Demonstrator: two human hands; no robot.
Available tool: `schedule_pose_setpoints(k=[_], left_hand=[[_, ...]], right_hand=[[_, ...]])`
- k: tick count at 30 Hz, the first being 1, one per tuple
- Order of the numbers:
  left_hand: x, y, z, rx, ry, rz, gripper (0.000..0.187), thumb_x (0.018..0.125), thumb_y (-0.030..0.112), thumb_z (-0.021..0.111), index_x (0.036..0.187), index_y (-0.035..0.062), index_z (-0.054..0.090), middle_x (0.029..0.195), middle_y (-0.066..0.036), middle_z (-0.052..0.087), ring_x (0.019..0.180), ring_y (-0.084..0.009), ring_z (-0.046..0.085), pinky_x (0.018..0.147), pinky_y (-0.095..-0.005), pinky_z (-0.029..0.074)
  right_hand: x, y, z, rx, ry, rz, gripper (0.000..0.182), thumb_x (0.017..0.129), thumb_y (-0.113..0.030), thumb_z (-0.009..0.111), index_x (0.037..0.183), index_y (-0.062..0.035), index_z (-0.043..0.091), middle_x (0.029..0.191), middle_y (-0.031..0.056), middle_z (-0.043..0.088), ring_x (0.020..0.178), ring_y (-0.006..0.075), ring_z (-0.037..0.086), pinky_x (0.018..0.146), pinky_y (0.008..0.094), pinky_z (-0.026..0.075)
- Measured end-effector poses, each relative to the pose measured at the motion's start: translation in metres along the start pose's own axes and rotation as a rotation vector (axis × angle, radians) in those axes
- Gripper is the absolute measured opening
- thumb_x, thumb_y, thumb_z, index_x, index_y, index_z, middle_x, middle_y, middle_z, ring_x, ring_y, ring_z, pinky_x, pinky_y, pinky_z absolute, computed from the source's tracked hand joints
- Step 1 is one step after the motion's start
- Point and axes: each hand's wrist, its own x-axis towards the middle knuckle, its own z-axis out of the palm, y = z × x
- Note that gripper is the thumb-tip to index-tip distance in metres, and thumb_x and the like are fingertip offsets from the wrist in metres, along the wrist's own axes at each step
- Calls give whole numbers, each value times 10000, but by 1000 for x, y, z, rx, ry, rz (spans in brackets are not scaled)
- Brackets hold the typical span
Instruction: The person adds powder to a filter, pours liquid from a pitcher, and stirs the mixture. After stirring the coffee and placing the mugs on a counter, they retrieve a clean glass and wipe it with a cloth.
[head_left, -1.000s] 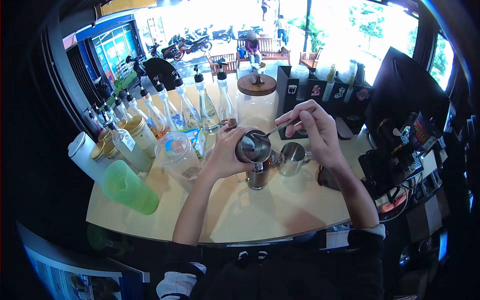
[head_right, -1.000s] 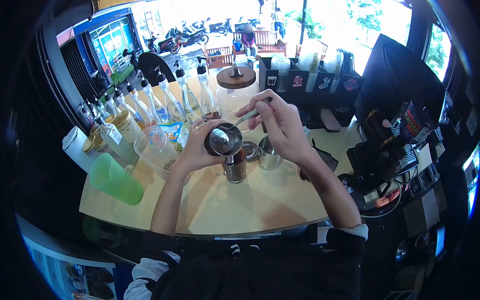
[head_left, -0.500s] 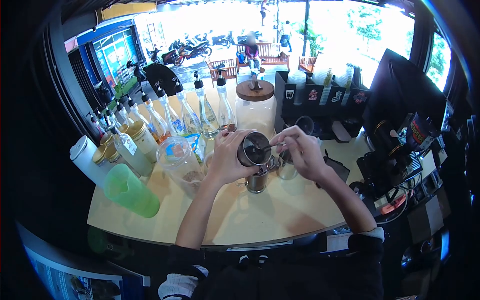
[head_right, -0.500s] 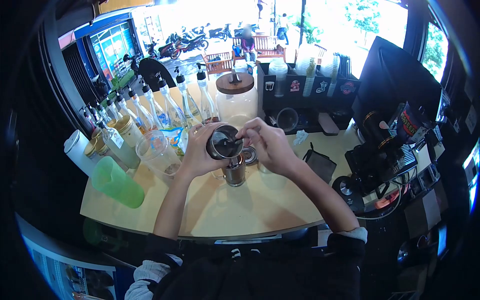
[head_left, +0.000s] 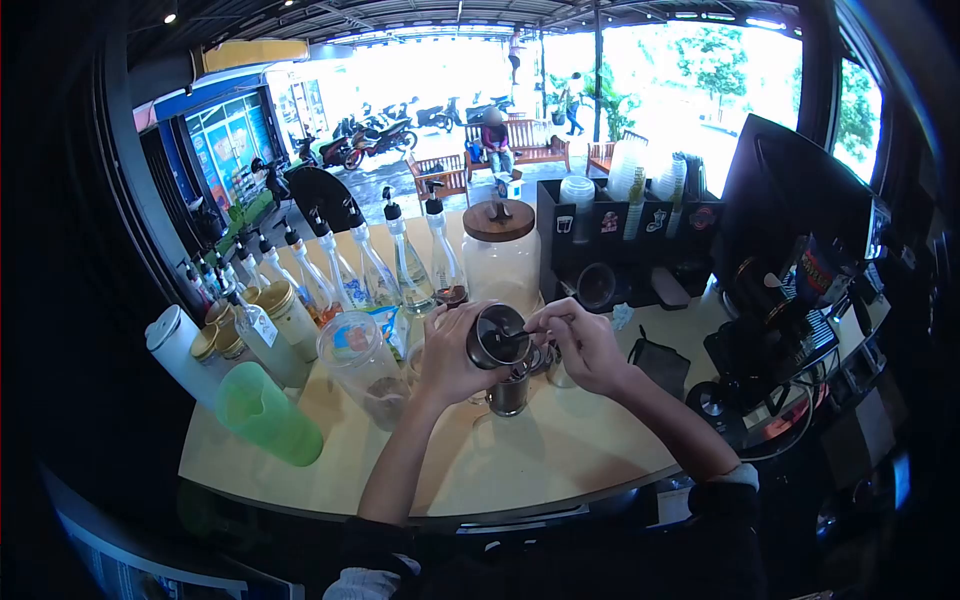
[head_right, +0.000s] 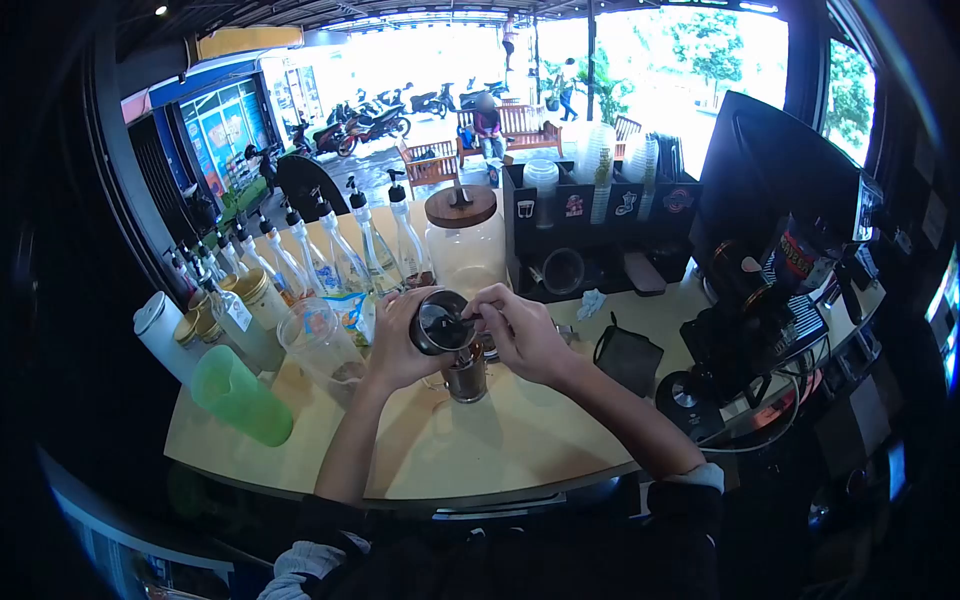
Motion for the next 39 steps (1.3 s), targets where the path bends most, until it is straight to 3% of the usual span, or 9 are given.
schedule_pose_setpoints(k=[4, 7, 9, 13, 23, 29, 30, 34, 39], left_hand=[[-1, 1, -2, -15, 16, -17, 780, 464, 291, 812, 1173, 133, 528, 1114, -61, 602, 1099, -241, 550, 1028, -450, 268], [-2, 1, -1, -12, 17, -3, 773, 474, 294, 814, 1173, 130, 528, 1117, -65, 600, 1099, -243, 550, 1030, -459, 264], [-3, 0, 0, -24, 40, -3, 769, 488, 301, 816, 1177, 125, 522, 1118, -70, 597, 1101, -246, 549, 1035, -469, 250], [-3, -2, 2, -41, 21, 2, 775, 500, 310, 818, 1184, 115, 511, 1122, -74, 594, 1105, -248, 548, 1043, -477, 232], [-2, -15, 8, -125, 82, -5, 758, 511, 287, 826, 1166, 89, 501, 1115, -94, 564, 1144, -288, 487, 1036, -465, 260], [-6, -33, 14, -371, 120, -169, 721, 528, 227, 851, 1149, 46, 535, 1090, -131, 593, 1056, -278, 562, 937, -394, 419], [-6, -33, 15, -383, 156, -176, 721, 528, 185, 849, 1156, 25, 534, 1088, -127, 605, 1030, -263, 587, 926, -368, 444], [-6, -28, 13, -508, 151, -201, 726, 539, 158, 836, 1178, 22, 518, 1109, -121, 605, 1065, -239, 578, 956, -357, 432], [-9, -20, 16, -500, 132, -191, 748, 545, 130, 824, 1205, 23, 488, 1117, -109, 607, 1067, -212, 583, 965, -340, 430]], right_hand=[[2, -4, -2, 0, 85, 7, 102, 971, -45, 358, 989, 5, 445, 944, 116, 637, 792, 123, 624, 744, 281, 518], [2, -4, 1, -5, -8, -9, 114, 975, -58, 351, 990, 8, 443, 947, 117, 637, 788, 121, 620, 746, 279, 518], [2, -3, 0, 27, 101, -24, 128, 980, -71, 342, 987, 10, 441, 949, 125, 634, 791, 120, 616, 744, 278, 518], [-1, -2, 2, -31, 4, -18, 135, 985, -87, 342, 993, 11, 434, 942, 138, 633, 789, 124, 615, 736, 287, 523], [-4, -12, -23, 582, 479, -9, 168, 1001, -170, 352, 996, -18, 424, 1010, 167, 581, 826, 192, 625, 748, 321, 530], [-48, 12, -19, 211, 390, -11, 119, 974, -62, 392, 992, 22, 474, 982, 151, 578, 837, 182, 614, 777, 310, 527], [-59, 25, -15, 147, 359, -43, 81, 920, 15, 472, 973, 26, 532, 979, 142, 595, 839, 178, 615, 741, 281, 513], [-83, 43, 5, -114, 240, 51, 133, 828, 27, 606, 955, -11, 601, 988, 112, 614, 839, 219, 623, 716, 282, 493], [-102, 78, 35, -241, 157, -4, 156, 823, -3, 623, 977, -11, 601, 1005, 128, 599, 880, 292, 611, 735, 339, 497]])
